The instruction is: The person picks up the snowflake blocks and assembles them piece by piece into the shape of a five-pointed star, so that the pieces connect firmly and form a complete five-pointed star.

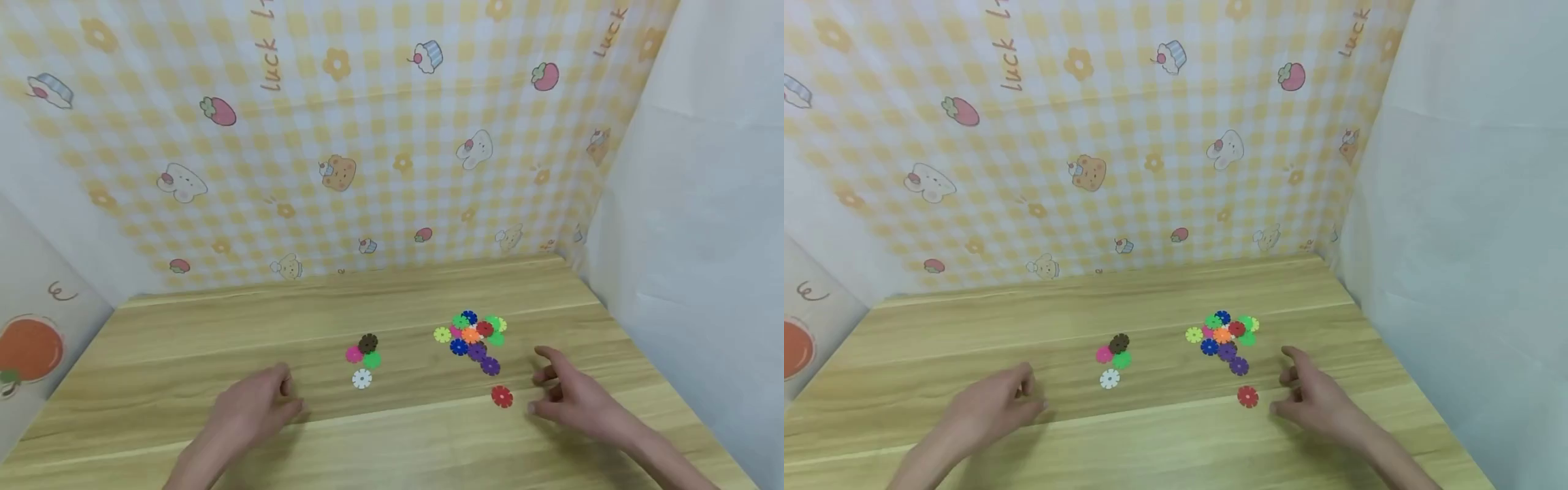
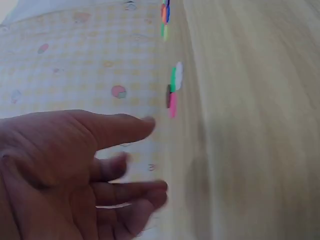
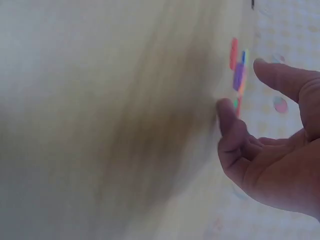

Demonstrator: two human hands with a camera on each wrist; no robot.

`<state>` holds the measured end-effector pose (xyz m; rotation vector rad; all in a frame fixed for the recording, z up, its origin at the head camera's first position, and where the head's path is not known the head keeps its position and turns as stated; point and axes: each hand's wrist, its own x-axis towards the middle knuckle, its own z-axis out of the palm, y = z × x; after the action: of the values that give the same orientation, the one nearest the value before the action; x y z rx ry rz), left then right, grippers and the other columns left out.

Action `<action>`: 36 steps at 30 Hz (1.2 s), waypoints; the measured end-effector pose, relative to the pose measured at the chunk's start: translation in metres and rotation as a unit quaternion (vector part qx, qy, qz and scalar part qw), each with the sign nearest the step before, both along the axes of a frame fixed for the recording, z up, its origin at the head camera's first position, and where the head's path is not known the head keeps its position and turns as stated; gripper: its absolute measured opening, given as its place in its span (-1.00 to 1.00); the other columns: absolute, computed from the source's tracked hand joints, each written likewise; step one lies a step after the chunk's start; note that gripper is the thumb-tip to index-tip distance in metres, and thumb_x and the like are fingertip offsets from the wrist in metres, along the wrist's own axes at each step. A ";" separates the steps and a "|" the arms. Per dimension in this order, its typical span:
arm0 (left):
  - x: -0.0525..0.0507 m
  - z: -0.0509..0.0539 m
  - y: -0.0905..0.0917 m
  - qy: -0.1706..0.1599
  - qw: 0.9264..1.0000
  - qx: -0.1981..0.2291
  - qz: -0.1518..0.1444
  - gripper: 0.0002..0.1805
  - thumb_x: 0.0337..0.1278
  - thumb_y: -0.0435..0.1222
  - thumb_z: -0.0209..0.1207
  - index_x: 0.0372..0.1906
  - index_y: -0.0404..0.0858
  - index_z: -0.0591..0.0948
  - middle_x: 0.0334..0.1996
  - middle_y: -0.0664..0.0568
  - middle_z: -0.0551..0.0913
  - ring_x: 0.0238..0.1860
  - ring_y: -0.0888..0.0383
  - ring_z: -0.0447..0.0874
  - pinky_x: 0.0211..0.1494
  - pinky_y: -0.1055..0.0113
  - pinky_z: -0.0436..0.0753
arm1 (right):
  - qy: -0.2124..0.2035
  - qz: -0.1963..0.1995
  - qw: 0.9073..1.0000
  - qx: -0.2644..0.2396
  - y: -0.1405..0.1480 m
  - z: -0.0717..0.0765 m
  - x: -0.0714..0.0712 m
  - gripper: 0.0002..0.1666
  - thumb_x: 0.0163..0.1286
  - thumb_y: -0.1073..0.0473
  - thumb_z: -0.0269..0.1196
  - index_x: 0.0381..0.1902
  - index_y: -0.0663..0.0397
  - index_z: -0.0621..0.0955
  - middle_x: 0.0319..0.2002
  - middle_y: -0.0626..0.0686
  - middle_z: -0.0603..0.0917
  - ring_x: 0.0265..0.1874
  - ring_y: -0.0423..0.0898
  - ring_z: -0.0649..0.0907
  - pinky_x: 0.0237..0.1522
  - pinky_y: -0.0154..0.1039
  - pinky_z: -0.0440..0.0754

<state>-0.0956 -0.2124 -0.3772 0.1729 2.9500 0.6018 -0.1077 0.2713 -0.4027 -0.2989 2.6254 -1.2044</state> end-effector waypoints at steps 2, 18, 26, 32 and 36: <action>-0.008 -0.005 0.000 0.001 0.999 0.043 -0.013 -0.60 0.11 -0.20 0.45 -0.47 -0.13 0.38 -0.60 0.16 0.43 -0.59 0.23 0.38 -0.55 0.45 0.27 | 0.009 -0.002 1.000 0.012 -0.004 -0.004 0.000 0.18 0.16 0.21 0.53 0.50 0.48 0.07 0.02 0.20 0.62 -0.21 -0.11 0.65 -0.25 -0.34 0.67; -0.049 -0.027 0.047 -0.090 0.947 0.298 -0.075 -0.49 0.02 -0.40 0.46 -0.49 -0.24 0.24 -0.11 -0.11 0.72 -0.10 0.05 0.64 -0.10 0.32 0.68 | 0.044 -0.005 0.997 0.058 -0.031 -0.011 0.003 0.24 0.09 0.14 0.57 0.56 0.29 0.12 -0.16 -0.03 0.56 -0.33 -0.20 0.49 -0.34 -0.37 0.53; -0.054 -0.035 0.064 -0.032 0.980 0.191 -0.044 -0.52 -0.15 -0.26 0.58 -0.36 -0.19 0.42 -0.40 0.05 0.54 -0.36 0.16 0.42 -0.31 0.36 0.42 | 0.069 0.004 0.995 0.066 -0.038 -0.012 -0.004 0.18 0.12 0.17 0.56 0.55 0.29 0.15 -0.16 -0.09 0.56 -0.28 -0.21 0.52 -0.28 -0.38 0.57; -0.054 -0.035 0.062 -0.031 0.985 0.166 -0.027 -0.53 -0.17 -0.27 0.59 -0.33 -0.18 0.45 -0.38 0.07 0.55 -0.37 0.15 0.43 -0.30 0.32 0.43 | 0.069 0.009 0.996 0.055 -0.043 -0.013 -0.008 0.12 0.14 0.23 0.53 0.54 0.32 0.17 -0.16 -0.11 0.58 -0.25 -0.21 0.55 -0.24 -0.38 0.58; -0.054 -0.035 0.063 -0.030 0.986 0.165 -0.020 -0.54 -0.14 -0.26 0.59 -0.31 -0.18 0.46 -0.40 0.06 0.54 -0.40 0.15 0.41 -0.34 0.34 0.41 | 0.064 0.003 0.997 0.051 -0.042 -0.016 -0.007 0.04 0.18 0.25 0.50 0.51 0.32 0.22 -0.17 -0.12 0.59 -0.25 -0.21 0.56 -0.24 -0.38 0.58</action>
<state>-0.1492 -0.1496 -0.4125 0.2388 2.7612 1.0655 -0.1150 0.2297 -0.4183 -0.3752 2.7811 -1.0795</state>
